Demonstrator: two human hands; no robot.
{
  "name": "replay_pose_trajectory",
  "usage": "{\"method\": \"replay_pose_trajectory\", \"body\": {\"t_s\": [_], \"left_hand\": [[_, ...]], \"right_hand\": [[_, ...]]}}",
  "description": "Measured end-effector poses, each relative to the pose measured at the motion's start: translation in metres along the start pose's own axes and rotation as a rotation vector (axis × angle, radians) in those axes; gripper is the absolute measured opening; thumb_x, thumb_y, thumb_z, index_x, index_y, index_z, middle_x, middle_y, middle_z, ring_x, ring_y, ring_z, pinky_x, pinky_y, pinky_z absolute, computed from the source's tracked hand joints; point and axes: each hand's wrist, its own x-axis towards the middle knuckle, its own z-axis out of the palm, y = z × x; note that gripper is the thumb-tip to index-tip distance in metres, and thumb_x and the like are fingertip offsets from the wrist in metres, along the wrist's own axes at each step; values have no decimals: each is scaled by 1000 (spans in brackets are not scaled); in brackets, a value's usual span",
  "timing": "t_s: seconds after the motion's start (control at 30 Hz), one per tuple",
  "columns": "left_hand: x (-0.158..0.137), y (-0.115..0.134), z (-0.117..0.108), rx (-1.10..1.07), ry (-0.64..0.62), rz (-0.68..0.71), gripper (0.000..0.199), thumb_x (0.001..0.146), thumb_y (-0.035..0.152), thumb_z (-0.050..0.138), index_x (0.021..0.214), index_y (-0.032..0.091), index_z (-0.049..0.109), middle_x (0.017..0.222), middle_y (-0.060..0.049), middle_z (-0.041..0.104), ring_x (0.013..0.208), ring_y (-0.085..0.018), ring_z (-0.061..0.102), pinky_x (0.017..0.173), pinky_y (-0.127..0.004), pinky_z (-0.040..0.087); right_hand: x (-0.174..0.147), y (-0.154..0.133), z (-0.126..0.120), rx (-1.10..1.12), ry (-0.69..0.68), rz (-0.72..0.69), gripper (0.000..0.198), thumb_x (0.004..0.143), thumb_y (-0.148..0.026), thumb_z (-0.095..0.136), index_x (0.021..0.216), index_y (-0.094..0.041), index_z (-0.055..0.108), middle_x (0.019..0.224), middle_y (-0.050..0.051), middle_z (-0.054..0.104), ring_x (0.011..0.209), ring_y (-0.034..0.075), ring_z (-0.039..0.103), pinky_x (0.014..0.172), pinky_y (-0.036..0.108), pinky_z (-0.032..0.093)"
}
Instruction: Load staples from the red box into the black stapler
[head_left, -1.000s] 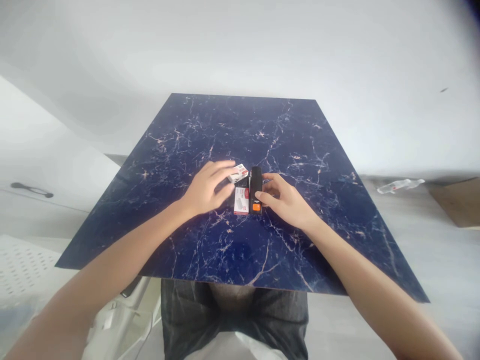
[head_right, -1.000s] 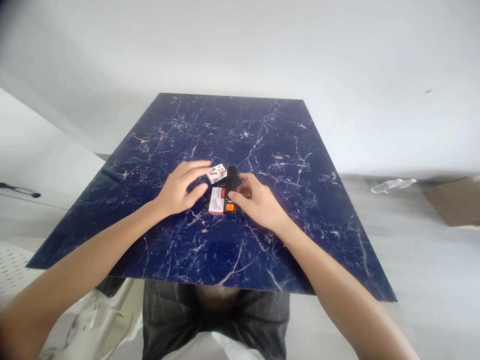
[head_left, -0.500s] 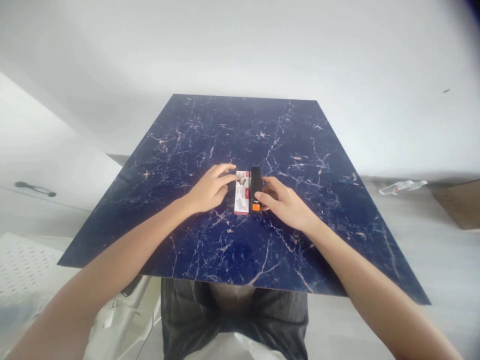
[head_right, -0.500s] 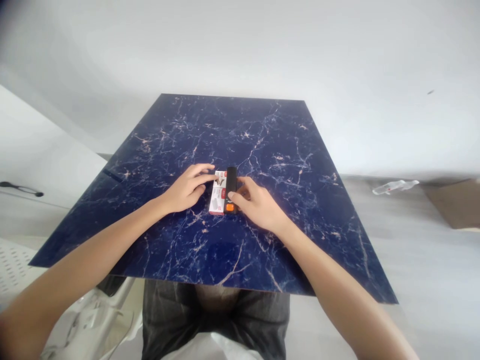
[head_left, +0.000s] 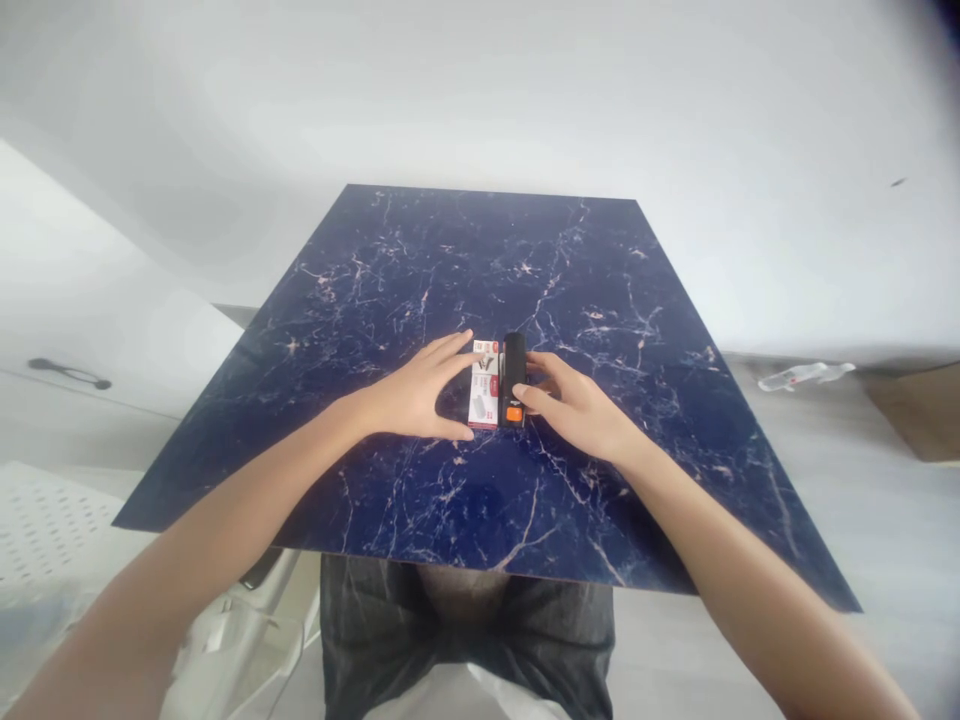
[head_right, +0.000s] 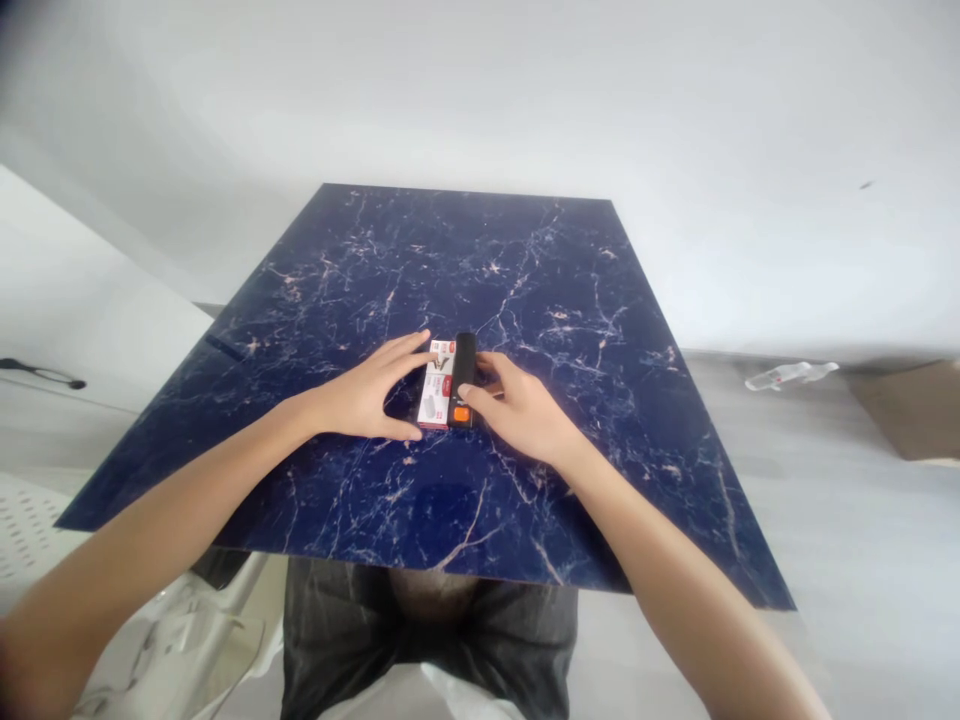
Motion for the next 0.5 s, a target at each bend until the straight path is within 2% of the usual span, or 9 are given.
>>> {"method": "replay_pose_trajectory", "body": {"t_s": [0.1, 0.17, 0.27, 0.37, 0.5], "left_hand": [[5, 7, 7, 32, 19, -33, 100, 75, 58, 87, 159, 28, 42, 176, -14, 18, 160, -43, 23, 127, -65, 26], [7, 9, 8, 50, 26, -38, 97, 74, 57, 87, 156, 27, 46, 175, -15, 21, 158, -42, 27, 126, -65, 28], [6, 9, 4, 65, 19, -38, 99, 73, 57, 88, 157, 27, 45, 175, -16, 21, 159, -43, 24, 126, -66, 26], [2, 7, -1, 61, 18, -43, 107, 71, 58, 89, 160, 28, 38, 177, -15, 14, 161, -43, 19, 127, -67, 25], [2, 4, 0, 43, 17, -39, 105, 72, 59, 88, 160, 27, 39, 175, -17, 20, 161, -42, 21, 127, -66, 25]], "right_hand": [[-1, -1, 1, -3, 9, -7, 45, 98, -38, 65, 141, -26, 58, 143, 9, 67, 107, 28, 75, 98, 54, 62], [-1, 1, 2, 15, 5, -16, 45, 97, -38, 66, 140, -27, 59, 144, 9, 67, 105, 28, 76, 97, 54, 63], [1, 3, 1, 78, -22, 8, 47, 98, -42, 65, 142, -27, 58, 147, 9, 64, 100, 27, 77, 90, 52, 67], [2, 5, -3, 166, 10, 97, 51, 100, -48, 63, 145, -25, 55, 147, 12, 64, 99, 26, 77, 84, 48, 69], [1, 1, -5, 126, 24, 130, 55, 99, -50, 63, 146, -25, 53, 132, 12, 73, 94, 26, 78, 80, 46, 69]]}}
